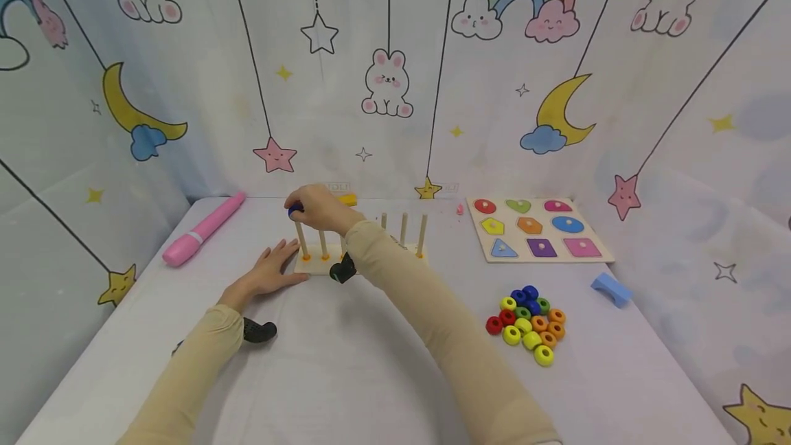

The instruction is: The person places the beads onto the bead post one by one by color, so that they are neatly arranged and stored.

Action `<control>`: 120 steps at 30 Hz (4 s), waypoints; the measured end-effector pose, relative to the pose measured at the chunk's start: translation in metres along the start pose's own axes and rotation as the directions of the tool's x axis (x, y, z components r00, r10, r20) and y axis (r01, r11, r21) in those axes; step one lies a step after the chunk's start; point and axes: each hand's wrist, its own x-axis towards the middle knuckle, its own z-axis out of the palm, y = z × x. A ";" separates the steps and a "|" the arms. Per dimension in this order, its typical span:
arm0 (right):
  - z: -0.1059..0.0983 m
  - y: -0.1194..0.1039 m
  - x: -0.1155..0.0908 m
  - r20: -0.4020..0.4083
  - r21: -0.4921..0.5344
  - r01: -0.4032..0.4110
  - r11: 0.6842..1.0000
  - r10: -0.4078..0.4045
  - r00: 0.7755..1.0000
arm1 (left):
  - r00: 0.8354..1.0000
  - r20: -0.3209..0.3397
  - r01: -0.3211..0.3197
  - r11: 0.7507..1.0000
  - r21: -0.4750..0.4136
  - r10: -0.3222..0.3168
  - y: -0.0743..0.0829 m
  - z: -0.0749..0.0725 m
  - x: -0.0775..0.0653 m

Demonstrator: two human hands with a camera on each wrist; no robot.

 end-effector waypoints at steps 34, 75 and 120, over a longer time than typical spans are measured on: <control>-0.103 0.130 -0.136 -0.254 0.045 -0.366 0.929 0.365 0.896 | 1.000 0.028 -0.012 1.000 0.005 0.012 -0.004 0.003 0.008; -0.042 0.202 -0.386 0.146 0.041 -0.552 0.833 0.542 0.828 | 1.000 0.011 -0.016 1.000 0.005 0.016 -0.004 0.011 0.006; -0.097 0.136 -0.184 -0.270 0.149 -0.287 0.946 0.318 0.909 | 1.000 -0.007 0.001 1.000 -0.004 -0.001 -0.005 0.005 0.006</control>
